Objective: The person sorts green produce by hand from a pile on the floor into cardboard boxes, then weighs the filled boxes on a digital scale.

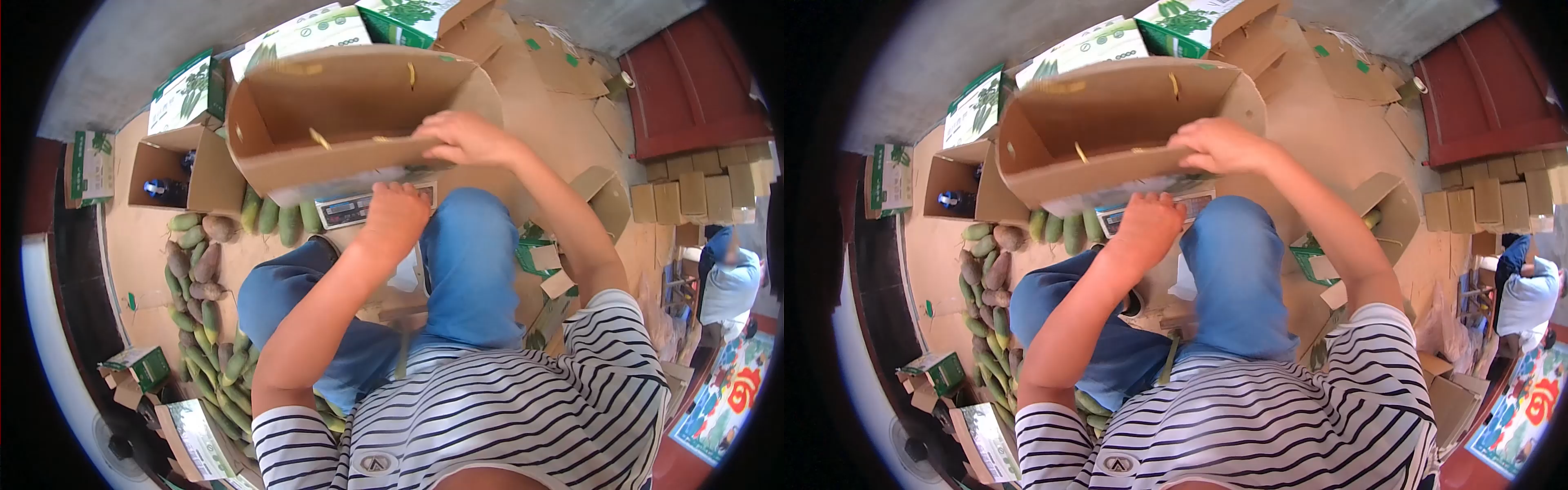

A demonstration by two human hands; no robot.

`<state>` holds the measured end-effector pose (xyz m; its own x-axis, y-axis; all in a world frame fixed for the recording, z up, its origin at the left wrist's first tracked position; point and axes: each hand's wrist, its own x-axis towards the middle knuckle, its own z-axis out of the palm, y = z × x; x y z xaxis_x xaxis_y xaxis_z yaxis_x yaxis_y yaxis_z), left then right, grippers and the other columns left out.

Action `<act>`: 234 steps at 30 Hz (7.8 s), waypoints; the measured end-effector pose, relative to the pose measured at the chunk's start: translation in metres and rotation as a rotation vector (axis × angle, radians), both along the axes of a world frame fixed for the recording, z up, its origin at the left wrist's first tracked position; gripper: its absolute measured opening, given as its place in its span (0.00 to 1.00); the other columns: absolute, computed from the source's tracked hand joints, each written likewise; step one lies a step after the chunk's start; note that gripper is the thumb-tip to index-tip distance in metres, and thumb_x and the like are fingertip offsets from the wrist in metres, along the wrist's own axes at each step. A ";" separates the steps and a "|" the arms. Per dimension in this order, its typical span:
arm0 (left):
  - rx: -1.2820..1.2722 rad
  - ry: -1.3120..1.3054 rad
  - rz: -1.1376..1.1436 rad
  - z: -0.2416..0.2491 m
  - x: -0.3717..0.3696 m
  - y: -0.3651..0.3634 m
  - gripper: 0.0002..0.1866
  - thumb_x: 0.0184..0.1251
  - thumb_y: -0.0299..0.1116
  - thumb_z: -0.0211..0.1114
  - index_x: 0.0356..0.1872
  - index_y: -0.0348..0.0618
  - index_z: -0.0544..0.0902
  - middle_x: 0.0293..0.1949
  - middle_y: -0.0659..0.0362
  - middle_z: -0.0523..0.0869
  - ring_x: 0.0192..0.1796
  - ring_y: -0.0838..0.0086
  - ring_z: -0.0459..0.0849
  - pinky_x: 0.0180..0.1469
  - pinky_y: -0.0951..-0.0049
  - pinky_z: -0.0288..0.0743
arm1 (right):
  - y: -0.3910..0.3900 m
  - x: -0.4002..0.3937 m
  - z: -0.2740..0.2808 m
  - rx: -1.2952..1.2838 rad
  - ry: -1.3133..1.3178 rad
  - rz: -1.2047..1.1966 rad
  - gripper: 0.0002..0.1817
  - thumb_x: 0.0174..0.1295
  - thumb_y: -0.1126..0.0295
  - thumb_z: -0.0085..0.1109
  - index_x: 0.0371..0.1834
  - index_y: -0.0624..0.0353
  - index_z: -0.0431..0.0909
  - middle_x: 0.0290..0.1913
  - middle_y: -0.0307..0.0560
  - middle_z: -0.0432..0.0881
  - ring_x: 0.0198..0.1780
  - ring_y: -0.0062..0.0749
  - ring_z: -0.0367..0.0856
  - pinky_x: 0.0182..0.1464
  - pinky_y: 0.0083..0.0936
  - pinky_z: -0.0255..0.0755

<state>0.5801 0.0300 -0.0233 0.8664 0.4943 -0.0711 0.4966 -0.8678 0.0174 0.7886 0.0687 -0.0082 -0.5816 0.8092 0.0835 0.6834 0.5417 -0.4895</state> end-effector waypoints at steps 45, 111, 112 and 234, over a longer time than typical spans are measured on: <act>0.015 0.047 0.027 -0.003 -0.007 -0.006 0.06 0.52 0.29 0.61 0.32 0.45 0.82 0.31 0.58 0.82 0.37 0.67 0.82 0.36 0.68 0.71 | 0.021 -0.035 -0.067 -0.031 -0.284 -0.160 0.16 0.53 0.68 0.62 0.46 0.55 0.73 0.42 0.43 0.77 0.49 0.41 0.74 0.49 0.37 0.71; -0.288 -0.164 0.250 0.085 0.022 0.032 0.19 0.53 0.38 0.67 0.47 0.47 0.83 0.47 0.56 0.84 0.48 0.57 0.81 0.44 0.49 0.71 | 0.056 -0.075 -0.080 -0.186 -0.419 -0.144 0.24 0.58 0.67 0.59 0.58 0.61 0.68 0.50 0.61 0.77 0.52 0.55 0.75 0.52 0.38 0.68; -0.206 -0.195 0.203 0.092 0.017 0.029 0.19 0.54 0.39 0.67 0.48 0.48 0.83 0.49 0.55 0.83 0.50 0.56 0.80 0.46 0.47 0.70 | 0.051 -0.085 -0.070 -0.200 -0.426 -0.164 0.23 0.59 0.68 0.58 0.57 0.61 0.68 0.49 0.61 0.77 0.52 0.53 0.75 0.51 0.38 0.68; -0.683 0.633 1.324 -0.243 -0.418 -0.329 0.26 0.49 0.30 0.68 0.52 0.51 0.71 0.53 0.57 0.74 0.60 0.62 0.71 0.55 0.53 0.66 | 0.023 -0.090 -0.056 -0.148 -0.217 -0.092 0.16 0.61 0.67 0.55 0.50 0.62 0.74 0.45 0.58 0.79 0.48 0.52 0.76 0.49 0.36 0.69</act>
